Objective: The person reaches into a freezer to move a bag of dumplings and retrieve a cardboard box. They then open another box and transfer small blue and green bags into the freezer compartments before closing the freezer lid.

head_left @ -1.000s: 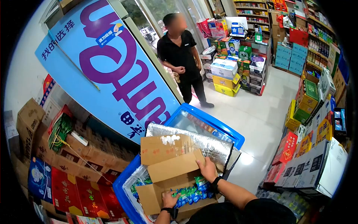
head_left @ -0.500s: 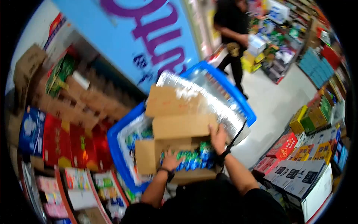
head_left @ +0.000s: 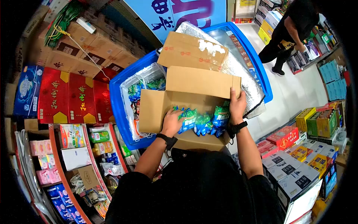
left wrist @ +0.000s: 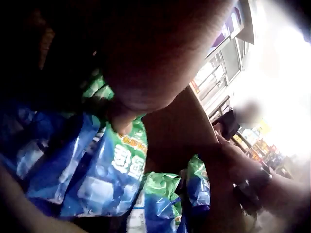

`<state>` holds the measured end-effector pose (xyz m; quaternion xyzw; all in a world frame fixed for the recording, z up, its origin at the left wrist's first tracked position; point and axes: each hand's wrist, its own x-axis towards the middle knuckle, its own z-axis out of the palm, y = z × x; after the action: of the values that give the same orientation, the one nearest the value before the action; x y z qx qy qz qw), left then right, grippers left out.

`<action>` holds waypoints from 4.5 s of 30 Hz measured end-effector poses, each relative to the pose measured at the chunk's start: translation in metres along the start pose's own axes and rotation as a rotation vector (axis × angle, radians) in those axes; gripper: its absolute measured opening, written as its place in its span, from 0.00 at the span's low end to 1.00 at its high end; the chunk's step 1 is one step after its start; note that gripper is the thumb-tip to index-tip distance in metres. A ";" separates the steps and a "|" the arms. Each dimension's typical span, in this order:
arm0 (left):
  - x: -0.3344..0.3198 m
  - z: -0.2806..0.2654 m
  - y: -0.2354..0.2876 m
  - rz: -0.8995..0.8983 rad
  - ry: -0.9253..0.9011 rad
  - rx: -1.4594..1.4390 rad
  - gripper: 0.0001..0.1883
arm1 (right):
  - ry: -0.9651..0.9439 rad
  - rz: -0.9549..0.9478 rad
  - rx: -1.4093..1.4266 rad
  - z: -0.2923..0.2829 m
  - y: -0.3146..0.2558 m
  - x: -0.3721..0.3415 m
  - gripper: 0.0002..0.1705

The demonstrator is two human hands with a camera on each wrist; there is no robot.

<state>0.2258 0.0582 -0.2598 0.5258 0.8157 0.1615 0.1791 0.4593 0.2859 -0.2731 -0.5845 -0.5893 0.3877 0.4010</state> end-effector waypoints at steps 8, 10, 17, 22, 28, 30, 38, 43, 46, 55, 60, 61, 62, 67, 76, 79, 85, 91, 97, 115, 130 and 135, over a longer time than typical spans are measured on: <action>-0.020 -0.070 0.032 0.018 0.253 -0.220 0.18 | -0.015 -0.011 -0.002 0.005 0.001 -0.003 0.26; -0.017 -0.075 0.021 0.065 0.436 -0.259 0.18 | 0.000 -0.034 0.032 0.008 0.002 -0.003 0.25; 0.000 -0.155 -0.003 -0.214 0.328 -1.027 0.15 | -0.040 -0.043 0.048 0.009 -0.001 -0.004 0.23; 0.018 -0.222 -0.077 -0.234 0.318 -1.506 0.12 | -0.062 -0.012 0.014 0.007 -0.013 -0.006 0.21; 0.073 -0.258 -0.183 -0.141 0.457 -1.479 0.11 | -0.037 -0.008 0.089 0.014 -0.012 -0.009 0.18; 0.099 -0.241 -0.225 -0.227 0.484 -1.437 0.11 | -0.006 0.010 0.021 0.014 0.000 -0.006 0.17; 0.212 -0.094 -0.341 -0.416 0.581 -0.770 0.20 | 0.076 0.005 -0.049 0.018 0.005 -0.007 0.16; 0.275 0.066 -0.458 -0.358 0.637 -0.294 0.21 | 0.151 0.080 -0.327 0.024 -0.013 -0.012 0.19; 0.287 0.062 -0.413 -0.387 0.414 -0.321 0.19 | 0.196 -0.080 -0.501 -0.013 0.063 -0.022 0.22; 0.303 0.100 -0.432 -0.121 0.368 0.375 0.19 | 0.155 0.219 -0.252 0.029 -0.036 -0.013 0.22; 0.316 0.113 -0.445 -0.140 -0.035 0.444 0.21 | 0.181 0.202 -0.167 0.028 -0.017 -0.012 0.21; 0.321 0.112 -0.440 -0.156 -0.107 0.479 0.22 | 0.173 0.214 -0.168 0.028 -0.016 -0.011 0.21; 0.333 0.132 -0.470 -0.088 -0.131 0.539 0.25 | 0.164 0.226 -0.171 0.027 -0.016 -0.010 0.21; 0.370 0.151 -0.494 -0.134 -0.318 0.489 0.30 | 0.169 0.170 -0.183 0.026 -0.010 -0.010 0.23; 0.278 0.096 -0.443 -0.083 -0.267 0.464 0.42 | 0.172 0.206 -0.318 0.022 -0.020 -0.009 0.19; 0.282 0.150 -0.496 0.205 -0.115 0.415 0.44 | 0.358 0.053 -0.667 0.001 0.047 -0.015 0.15; 0.252 0.026 -0.391 -0.216 -0.081 -0.084 0.31 | 0.091 0.031 -0.240 0.007 0.027 0.001 0.17; 0.139 -0.034 -0.377 -0.186 0.066 -0.593 0.23 | 0.064 0.083 -0.282 0.005 0.019 0.002 0.18; 0.035 -0.172 -0.256 -0.231 0.534 -0.656 0.31 | 0.062 0.074 -0.090 0.020 -0.003 0.002 0.18; -0.007 -0.078 0.065 0.096 -0.190 -0.178 0.37 | 0.040 0.011 -0.025 0.014 0.015 0.001 0.25; 0.011 0.032 0.076 0.048 -0.277 0.058 0.45 | 0.064 -0.029 -0.051 0.008 0.006 -0.007 0.27; 0.029 0.086 0.055 0.071 -0.320 0.076 0.32 | 0.055 -0.067 -0.050 0.007 0.006 -0.009 0.26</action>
<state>0.2983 0.1125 -0.3148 0.5795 0.7633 0.0510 0.2811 0.4556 0.2768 -0.2815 -0.5848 -0.6066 0.3432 0.4151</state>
